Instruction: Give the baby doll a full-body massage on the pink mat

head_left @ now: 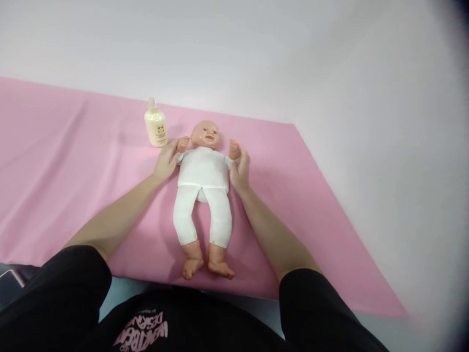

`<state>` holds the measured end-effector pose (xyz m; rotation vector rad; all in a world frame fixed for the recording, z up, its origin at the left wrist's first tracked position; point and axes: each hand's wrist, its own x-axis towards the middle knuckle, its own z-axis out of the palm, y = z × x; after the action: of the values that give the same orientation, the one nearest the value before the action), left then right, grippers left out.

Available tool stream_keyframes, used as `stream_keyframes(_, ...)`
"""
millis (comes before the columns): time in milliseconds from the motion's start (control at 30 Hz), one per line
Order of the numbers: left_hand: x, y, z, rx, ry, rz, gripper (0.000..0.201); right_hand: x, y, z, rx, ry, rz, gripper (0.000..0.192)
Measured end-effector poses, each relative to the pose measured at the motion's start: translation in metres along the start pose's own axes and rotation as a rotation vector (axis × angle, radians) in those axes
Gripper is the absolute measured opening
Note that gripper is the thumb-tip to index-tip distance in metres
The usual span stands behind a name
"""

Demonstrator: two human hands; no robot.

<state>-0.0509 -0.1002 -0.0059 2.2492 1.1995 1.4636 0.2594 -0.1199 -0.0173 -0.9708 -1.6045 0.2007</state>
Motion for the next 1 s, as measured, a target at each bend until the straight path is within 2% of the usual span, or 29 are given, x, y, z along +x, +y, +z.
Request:
stream_keyframes(67,0.0,0.005,0.003,0.068,-0.092,0.032,0.064,-0.001,-0.004,0.002,-0.073,-0.173,-0.038,0.048)
stream_keyframes(133,-0.001,0.008,0.006,0.11,-0.16,0.056,0.057,0.0,-0.007,0.003,-0.121,-0.278,-0.071,0.052)
stream_keyframes(233,-0.002,0.009,0.009,0.12,-0.187,0.068,0.052,0.002,-0.011,0.003,-0.147,-0.302,-0.094,0.059)
stream_keyframes(367,-0.002,0.01,0.006,0.109,-0.137,0.037,0.055,0.001,-0.009,0.003,-0.14,-0.269,-0.094,0.056)
stream_keyframes(467,-0.003,0.008,0.004,0.057,-0.056,0.01,0.063,-0.002,-0.005,0.004,-0.081,-0.187,-0.069,0.051)
stream_keyframes(533,-0.003,0.004,0.004,-0.013,0.03,-0.034,0.068,-0.003,0.0,0.004,-0.024,-0.088,-0.023,0.05)
stream_keyframes(667,-0.002,-0.018,0.004,-0.209,0.204,-0.236,0.073,0.0,0.017,0.003,0.12,0.115,0.091,0.058)
stream_keyframes(767,0.002,-0.036,0.002,-0.354,0.317,-0.427,0.064,0.005,0.036,0.002,0.234,0.25,0.165,0.064)
stream_keyframes(867,0.006,-0.046,0.001,-0.5,0.411,-0.623,0.047,0.007,0.053,-0.001,0.306,0.381,0.346,0.069)
stream_keyframes(933,0.007,-0.049,0.002,-0.567,0.439,-0.664,0.043,0.006,0.058,-0.003,0.342,0.445,0.465,0.072)
stream_keyframes(1000,0.007,-0.05,0.002,-0.575,0.43,-0.622,0.045,0.006,0.057,-0.003,0.361,0.483,0.488,0.073)
